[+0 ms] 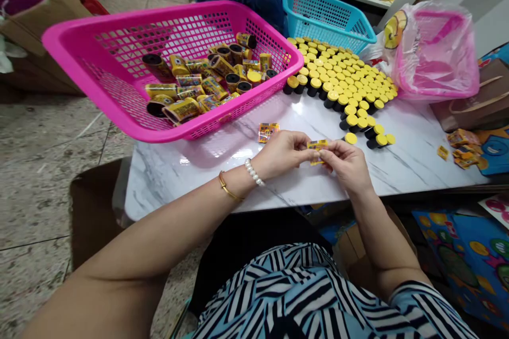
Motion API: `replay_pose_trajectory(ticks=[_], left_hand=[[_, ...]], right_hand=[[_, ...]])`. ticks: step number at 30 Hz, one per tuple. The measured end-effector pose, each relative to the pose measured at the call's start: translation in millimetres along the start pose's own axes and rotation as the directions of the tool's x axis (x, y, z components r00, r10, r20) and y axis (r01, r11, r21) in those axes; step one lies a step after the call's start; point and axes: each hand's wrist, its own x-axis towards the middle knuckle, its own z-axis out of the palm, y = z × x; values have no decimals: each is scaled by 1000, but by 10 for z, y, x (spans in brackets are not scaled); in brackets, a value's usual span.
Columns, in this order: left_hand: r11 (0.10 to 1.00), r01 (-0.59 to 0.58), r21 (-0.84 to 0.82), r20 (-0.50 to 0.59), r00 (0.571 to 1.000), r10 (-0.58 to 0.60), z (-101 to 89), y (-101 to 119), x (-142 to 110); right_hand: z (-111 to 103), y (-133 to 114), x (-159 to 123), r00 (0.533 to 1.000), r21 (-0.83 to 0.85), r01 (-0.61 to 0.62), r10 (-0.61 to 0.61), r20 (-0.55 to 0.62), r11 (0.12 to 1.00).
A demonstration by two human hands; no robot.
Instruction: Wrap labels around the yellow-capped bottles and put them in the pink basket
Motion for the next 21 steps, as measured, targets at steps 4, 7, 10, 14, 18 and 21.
replay_pose_trajectory(ticks=[4, 7, 10, 14, 18, 21], left_hand=[[994, -71, -83, -336, 941, 39, 49, 76, -49], [994, -74, -86, -333, 942, 42, 82, 125, -89], [996, -46, -73, -310, 951, 22, 99, 145, -109], [991, -12, -134, -283, 959, -27, 92, 151, -112], [981, 11, -194, -272, 960, -65, 75, 147, -108], [980, 12, -198, -256, 964, -64, 72, 136, -102]], right_hand=[[12, 20, 36, 982, 46, 35, -26, -185, 998], [59, 27, 49, 966, 46, 78, -64, -251, 996], [90, 49, 50, 960, 20, 108, -99, -263, 994], [124, 72, 14, 957, -4, 125, -122, -262, 992], [170, 58, -28, 947, -44, 181, -186, -262, 983], [202, 46, -52, 947, -100, 213, -231, -225, 972]])
